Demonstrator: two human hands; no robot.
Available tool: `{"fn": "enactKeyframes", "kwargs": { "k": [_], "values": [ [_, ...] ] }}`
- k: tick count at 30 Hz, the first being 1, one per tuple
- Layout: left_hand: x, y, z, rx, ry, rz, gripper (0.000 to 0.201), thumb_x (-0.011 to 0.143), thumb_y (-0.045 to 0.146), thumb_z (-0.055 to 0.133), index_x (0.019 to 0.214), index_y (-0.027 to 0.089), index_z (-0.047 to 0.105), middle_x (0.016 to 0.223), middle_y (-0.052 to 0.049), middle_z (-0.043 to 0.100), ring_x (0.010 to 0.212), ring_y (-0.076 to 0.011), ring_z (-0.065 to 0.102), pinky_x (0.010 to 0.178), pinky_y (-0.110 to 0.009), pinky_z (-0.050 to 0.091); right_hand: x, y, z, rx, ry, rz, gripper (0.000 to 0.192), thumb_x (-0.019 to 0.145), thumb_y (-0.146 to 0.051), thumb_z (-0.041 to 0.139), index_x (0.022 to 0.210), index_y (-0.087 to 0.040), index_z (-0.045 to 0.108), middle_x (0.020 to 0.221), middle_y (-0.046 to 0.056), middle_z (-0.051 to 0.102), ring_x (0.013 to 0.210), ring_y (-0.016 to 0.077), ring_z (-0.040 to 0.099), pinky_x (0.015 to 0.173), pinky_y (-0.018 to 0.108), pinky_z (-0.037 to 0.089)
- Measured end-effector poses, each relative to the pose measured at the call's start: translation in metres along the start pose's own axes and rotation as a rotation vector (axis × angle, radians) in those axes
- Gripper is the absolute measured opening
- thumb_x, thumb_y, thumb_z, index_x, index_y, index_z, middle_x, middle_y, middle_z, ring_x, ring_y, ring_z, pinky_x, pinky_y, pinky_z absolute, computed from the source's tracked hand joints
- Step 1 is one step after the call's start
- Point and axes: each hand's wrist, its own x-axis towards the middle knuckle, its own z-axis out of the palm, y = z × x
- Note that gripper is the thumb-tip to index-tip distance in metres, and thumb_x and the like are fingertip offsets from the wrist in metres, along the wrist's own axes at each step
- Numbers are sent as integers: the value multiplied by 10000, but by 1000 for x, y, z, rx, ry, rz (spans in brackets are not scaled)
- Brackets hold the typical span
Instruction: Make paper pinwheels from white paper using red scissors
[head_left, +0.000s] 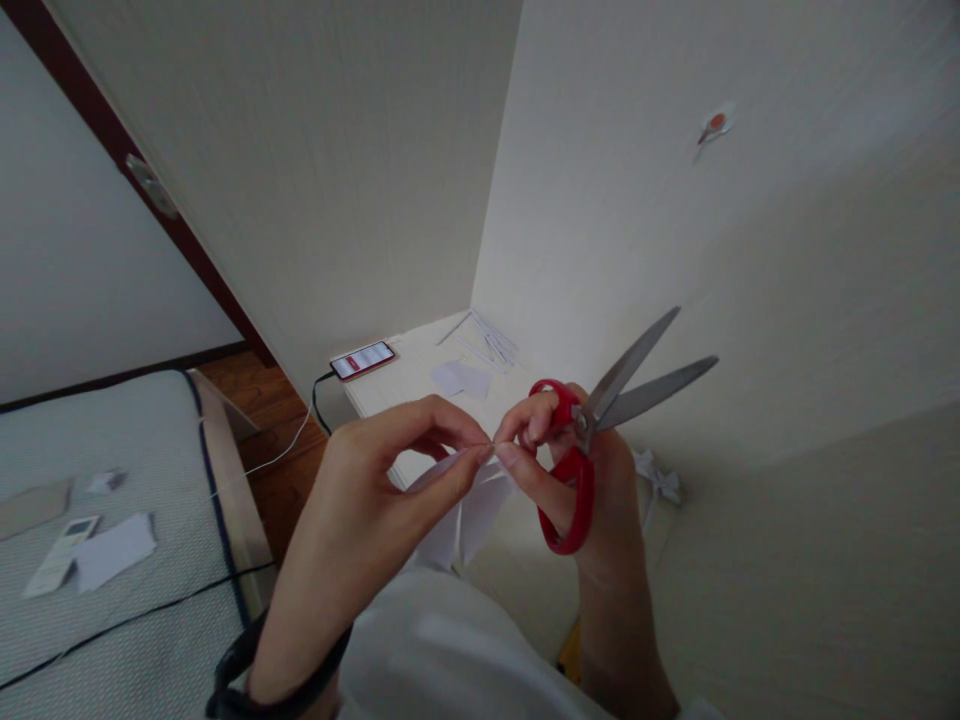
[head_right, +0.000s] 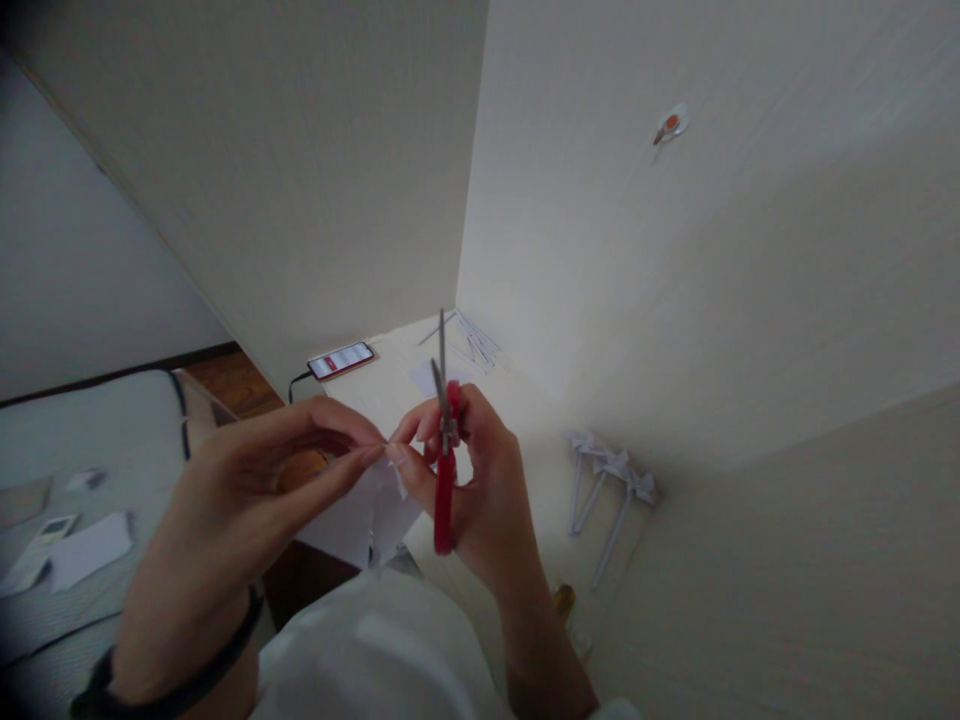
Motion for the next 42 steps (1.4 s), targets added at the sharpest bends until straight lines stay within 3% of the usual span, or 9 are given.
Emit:
{"fn": "enactKeyframes", "kwargs": {
  "k": [6, 11, 14, 18, 23, 27, 33, 42],
  "values": [
    [-4, 2, 9, 173, 132, 115, 138, 823, 76, 612, 792, 208, 638, 767, 52, 675, 713, -97, 624, 662, -194, 458, -3, -2, 9, -61, 116, -38, 238, 752, -54, 604, 761, -238, 453, 692, -65, 546, 630, 121, 526, 617, 273, 417],
    [-8, 7, 14, 300, 169, 211, 86, 840, 114, 624, 807, 192, 610, 774, 41, 652, 706, -95, 613, 651, -213, 435, -6, -3, 14, -56, 228, -31, 254, 733, -29, 589, 792, -242, 464, 675, -83, 515, 588, 98, 488, 589, 236, 411],
    [-8, 6, 10, 198, 131, 172, 122, 824, 84, 626, 794, 202, 618, 756, 57, 657, 682, -77, 604, 643, -186, 441, -4, 0, 6, 104, 108, 1, 232, 757, -47, 606, 777, -238, 475, 697, -65, 552, 616, 103, 521, 593, 236, 422],
    [-6, 1, 1, -162, 1, 46, 168, 804, 69, 634, 758, 230, 649, 720, 80, 664, 659, -60, 609, 615, -143, 460, 3, 11, -13, 387, -138, 87, 210, 760, -99, 669, 777, -233, 509, 695, -37, 613, 666, 134, 564, 616, 263, 436],
    [-2, -2, -2, -462, -107, -101, 139, 766, 91, 689, 711, 219, 679, 646, 74, 641, 577, -41, 562, 547, -111, 437, 6, 22, -17, 553, -154, 105, 241, 741, -110, 733, 778, -233, 530, 707, -42, 631, 667, 123, 569, 617, 244, 439],
    [0, 0, 1, -593, -189, -169, 151, 743, 67, 696, 692, 209, 684, 650, 62, 640, 577, -42, 549, 542, -105, 435, 2, 25, -6, 606, -273, 69, 267, 752, -165, 758, 810, -255, 513, 736, -39, 620, 660, 136, 567, 613, 258, 448],
    [1, 4, 2, -650, -192, -187, 209, 700, 5, 705, 690, 212, 679, 645, 72, 630, 575, -37, 540, 526, -94, 418, 0, 27, 2, 680, -262, -4, 273, 751, -132, 746, 836, -272, 528, 754, -31, 620, 670, 148, 560, 635, 283, 442],
    [-3, 5, 4, -563, -119, -109, 123, 794, 119, 690, 728, 220, 671, 694, 71, 644, 628, -33, 569, 579, -88, 440, 1, 22, 3, 673, -219, -20, 285, 739, -100, 753, 830, -272, 545, 753, -35, 621, 681, 152, 561, 615, 279, 442]
  ]
}}
